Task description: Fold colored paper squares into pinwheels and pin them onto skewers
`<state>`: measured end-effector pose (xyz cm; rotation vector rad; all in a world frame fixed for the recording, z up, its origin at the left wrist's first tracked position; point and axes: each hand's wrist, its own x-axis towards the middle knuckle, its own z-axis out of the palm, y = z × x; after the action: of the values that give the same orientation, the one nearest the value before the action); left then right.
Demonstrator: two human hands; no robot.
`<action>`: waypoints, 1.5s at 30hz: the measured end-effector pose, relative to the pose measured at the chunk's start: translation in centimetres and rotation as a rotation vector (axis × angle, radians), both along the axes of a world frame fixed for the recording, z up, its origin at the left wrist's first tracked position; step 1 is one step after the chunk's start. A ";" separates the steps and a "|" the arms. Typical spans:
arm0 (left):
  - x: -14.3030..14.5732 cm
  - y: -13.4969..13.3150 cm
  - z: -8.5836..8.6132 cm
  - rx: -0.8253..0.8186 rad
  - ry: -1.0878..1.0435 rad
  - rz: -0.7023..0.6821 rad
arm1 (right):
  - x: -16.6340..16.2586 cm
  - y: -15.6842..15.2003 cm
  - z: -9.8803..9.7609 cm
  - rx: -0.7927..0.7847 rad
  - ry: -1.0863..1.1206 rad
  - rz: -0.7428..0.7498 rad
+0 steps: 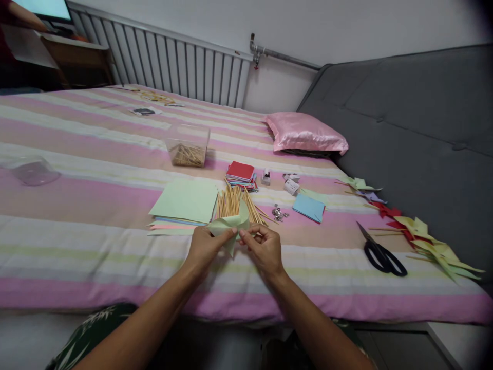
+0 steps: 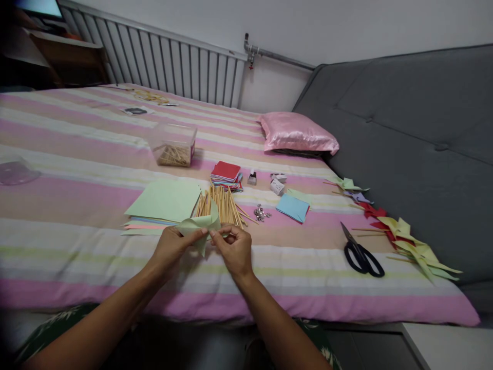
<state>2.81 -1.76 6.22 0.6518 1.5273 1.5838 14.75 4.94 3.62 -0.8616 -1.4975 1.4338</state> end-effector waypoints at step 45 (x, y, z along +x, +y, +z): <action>-0.6 -0.5 0.8 -0.138 -0.174 -0.301 | 1.2 0.6 1.8 -0.513 0.157 0.342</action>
<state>2.22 -2.26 7.03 0.6173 1.3278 1.2621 15.99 5.52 5.42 -0.7866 -1.2114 2.1454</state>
